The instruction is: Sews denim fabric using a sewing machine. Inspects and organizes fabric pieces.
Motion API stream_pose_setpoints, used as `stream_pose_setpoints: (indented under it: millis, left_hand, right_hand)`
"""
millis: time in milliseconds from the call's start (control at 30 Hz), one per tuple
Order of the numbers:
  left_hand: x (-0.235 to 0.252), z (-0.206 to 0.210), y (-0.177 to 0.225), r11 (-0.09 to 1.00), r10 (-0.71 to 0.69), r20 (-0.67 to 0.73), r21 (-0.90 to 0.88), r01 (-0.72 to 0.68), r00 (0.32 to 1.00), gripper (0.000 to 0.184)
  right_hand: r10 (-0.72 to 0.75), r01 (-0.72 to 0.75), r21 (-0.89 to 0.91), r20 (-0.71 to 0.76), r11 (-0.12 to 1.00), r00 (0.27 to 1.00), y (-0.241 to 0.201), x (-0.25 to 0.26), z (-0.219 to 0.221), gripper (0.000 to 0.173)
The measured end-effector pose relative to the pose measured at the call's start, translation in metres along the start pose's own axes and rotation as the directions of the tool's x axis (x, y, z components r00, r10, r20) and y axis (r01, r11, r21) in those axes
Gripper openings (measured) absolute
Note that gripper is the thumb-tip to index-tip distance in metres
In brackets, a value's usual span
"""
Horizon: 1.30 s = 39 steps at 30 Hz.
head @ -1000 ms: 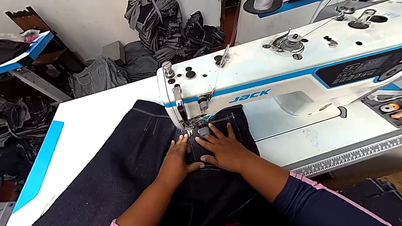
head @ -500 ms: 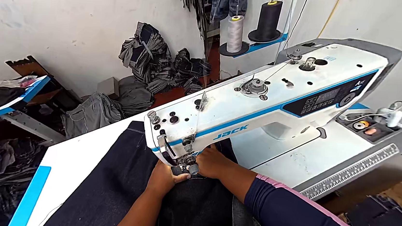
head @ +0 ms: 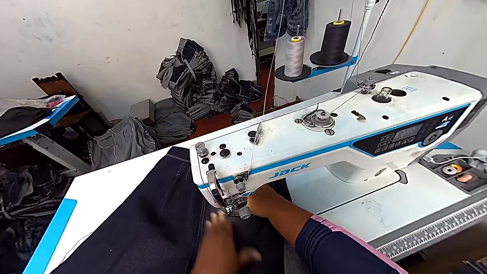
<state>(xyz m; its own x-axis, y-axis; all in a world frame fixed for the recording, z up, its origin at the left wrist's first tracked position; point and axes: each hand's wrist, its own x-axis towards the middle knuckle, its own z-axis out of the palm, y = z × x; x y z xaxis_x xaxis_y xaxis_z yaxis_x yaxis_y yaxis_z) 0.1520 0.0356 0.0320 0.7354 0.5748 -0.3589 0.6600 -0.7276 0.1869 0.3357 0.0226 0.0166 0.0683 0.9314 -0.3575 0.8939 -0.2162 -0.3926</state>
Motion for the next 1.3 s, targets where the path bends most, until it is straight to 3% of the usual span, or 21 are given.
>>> stream_pose_setpoints:
  millis: [100,167,200,233,300,367,433,467,567,600,667,700,933,1300]
  left_hand:
    - [-0.046,0.05,0.005,0.923,0.369,-0.044,-0.102,-0.371,0.929,0.087]
    - [-0.05,0.074,-0.037,0.806,0.574,-0.196,-0.036,-0.591,0.795,0.061]
    - [-0.051,0.072,-0.063,0.772,0.618,-0.222,-0.013,-0.636,0.754,0.044]
    - [-0.054,0.063,-0.09,0.775,0.615,-0.223,-0.004,-0.632,0.756,0.026]
    - [-0.065,0.038,-0.134,0.87,0.481,-0.199,-0.012,-0.492,0.854,0.007]
    - [-0.071,0.008,-0.142,0.972,0.235,-0.128,0.046,-0.231,0.963,0.019]
    - [-0.067,-0.009,-0.109,0.995,0.025,-0.104,0.103,-0.014,0.994,0.03]
    - [-0.064,-0.006,-0.086,0.997,0.043,-0.168,0.077,-0.03,0.985,0.03]
    - [-0.042,0.034,-0.03,0.949,0.269,-0.273,-0.087,-0.302,0.924,0.032]
    - [-0.034,0.05,-0.026,0.923,0.317,-0.295,-0.122,-0.364,0.901,0.036]
    - [-0.022,0.08,-0.03,0.88,0.372,-0.513,-0.07,-0.469,0.774,0.034]
    - [-0.019,0.084,-0.03,0.875,0.371,-0.558,-0.057,-0.48,0.742,0.032]
    - [0.002,0.078,-0.021,0.911,0.308,-0.548,-0.064,-0.407,0.777,0.029]
    - [0.033,0.065,-0.04,0.897,0.377,-0.531,0.005,-0.442,0.759,0.029]
  right_hand:
    - [0.088,-0.086,0.04,-0.054,0.995,0.995,-0.009,-0.004,-0.005,0.051]
    - [0.156,-0.153,0.033,-0.125,0.988,0.98,-0.017,-0.009,-0.008,0.049]
    - [0.16,-0.165,-0.023,-0.152,0.986,0.975,-0.018,-0.008,-0.005,0.052]
    - [0.149,-0.165,-0.105,-0.146,0.981,0.978,-0.018,-0.011,0.0,0.055]
    - [0.103,-0.124,-0.216,-0.105,0.968,0.989,-0.017,-0.029,0.022,0.067]
    - [0.019,-0.047,-0.235,-0.123,0.971,0.992,-0.01,-0.044,0.056,0.071]
    - [-0.033,0.006,-0.191,-0.138,0.982,0.99,-0.01,-0.051,0.075,0.066]
    - [-0.018,-0.003,-0.167,-0.126,0.986,0.992,-0.014,-0.055,0.081,0.064]
    - [0.029,-0.039,-0.122,-0.081,0.992,0.996,-0.024,-0.062,0.084,0.059]
    - [0.028,-0.036,-0.118,-0.07,0.992,0.997,-0.024,-0.063,0.084,0.059]
    - [0.014,-0.021,-0.134,-0.057,0.991,0.998,-0.02,-0.062,0.081,0.058]
    - [0.002,-0.011,-0.143,-0.061,0.99,0.998,-0.016,-0.059,0.079,0.058]
    - [-0.123,0.086,-0.186,-0.2,0.979,0.972,0.007,-0.038,0.067,0.054]
    - [-0.053,0.014,-0.198,-0.193,0.98,0.98,0.002,-0.018,0.051,0.052]
